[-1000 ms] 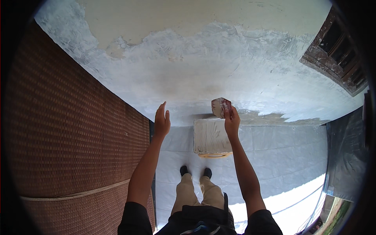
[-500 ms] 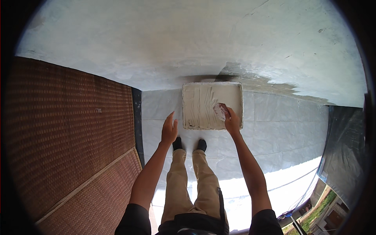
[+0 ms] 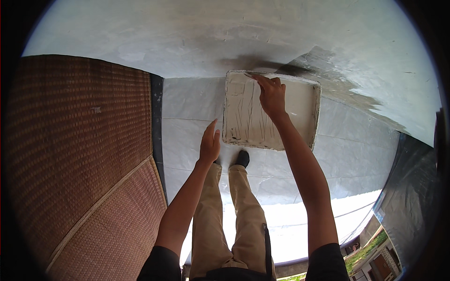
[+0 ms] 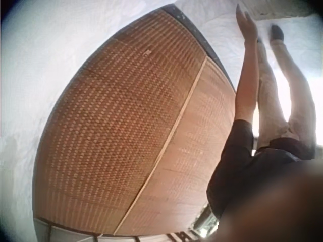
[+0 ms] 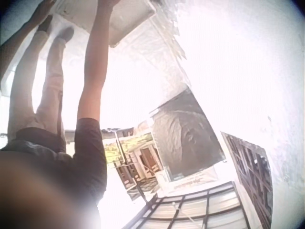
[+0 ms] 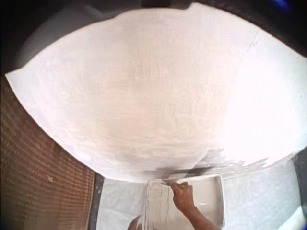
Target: The person applies wall filler to a damaged section of an exterior wall using a putty knife.
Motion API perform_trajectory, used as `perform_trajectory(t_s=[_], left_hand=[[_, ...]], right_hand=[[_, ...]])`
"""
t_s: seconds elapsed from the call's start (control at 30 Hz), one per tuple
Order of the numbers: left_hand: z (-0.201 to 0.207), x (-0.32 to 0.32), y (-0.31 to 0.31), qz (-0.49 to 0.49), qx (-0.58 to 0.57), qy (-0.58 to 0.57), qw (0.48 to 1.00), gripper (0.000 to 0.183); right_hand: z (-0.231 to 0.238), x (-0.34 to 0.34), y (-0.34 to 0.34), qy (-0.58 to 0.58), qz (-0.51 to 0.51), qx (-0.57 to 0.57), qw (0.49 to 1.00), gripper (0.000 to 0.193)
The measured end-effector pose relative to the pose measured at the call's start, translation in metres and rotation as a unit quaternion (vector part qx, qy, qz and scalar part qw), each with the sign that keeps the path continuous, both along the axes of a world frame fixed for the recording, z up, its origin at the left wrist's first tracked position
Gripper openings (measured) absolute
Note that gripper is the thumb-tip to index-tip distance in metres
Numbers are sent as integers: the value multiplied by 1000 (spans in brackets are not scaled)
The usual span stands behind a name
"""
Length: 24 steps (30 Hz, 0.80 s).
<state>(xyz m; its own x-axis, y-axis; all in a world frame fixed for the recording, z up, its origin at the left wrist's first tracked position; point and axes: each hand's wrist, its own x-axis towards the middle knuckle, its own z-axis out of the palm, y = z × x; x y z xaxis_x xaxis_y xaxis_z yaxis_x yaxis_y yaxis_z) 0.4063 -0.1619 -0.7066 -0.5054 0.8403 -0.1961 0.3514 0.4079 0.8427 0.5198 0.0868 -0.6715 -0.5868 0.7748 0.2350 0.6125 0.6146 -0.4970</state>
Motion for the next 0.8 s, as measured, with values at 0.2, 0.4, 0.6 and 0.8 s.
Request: perform_trajectory(t_s=[0.2,0.4,0.6,0.8], left_hand=[[-11,-1,0,8,7,-21,1000,41],[-15,0,-5,13,17,-44,999,42],[-15,3,0,13,23,-49,998,42],[-10,3,-3,14,17,-46,999,42]], right_hand=[[-6,4,-7,-31,36,41,998,38],[15,44,-65,-66,122,-15,990,40],[19,90,-118,-74,189,-22,979,38],[31,92,-127,-75,194,-115,971,37]])
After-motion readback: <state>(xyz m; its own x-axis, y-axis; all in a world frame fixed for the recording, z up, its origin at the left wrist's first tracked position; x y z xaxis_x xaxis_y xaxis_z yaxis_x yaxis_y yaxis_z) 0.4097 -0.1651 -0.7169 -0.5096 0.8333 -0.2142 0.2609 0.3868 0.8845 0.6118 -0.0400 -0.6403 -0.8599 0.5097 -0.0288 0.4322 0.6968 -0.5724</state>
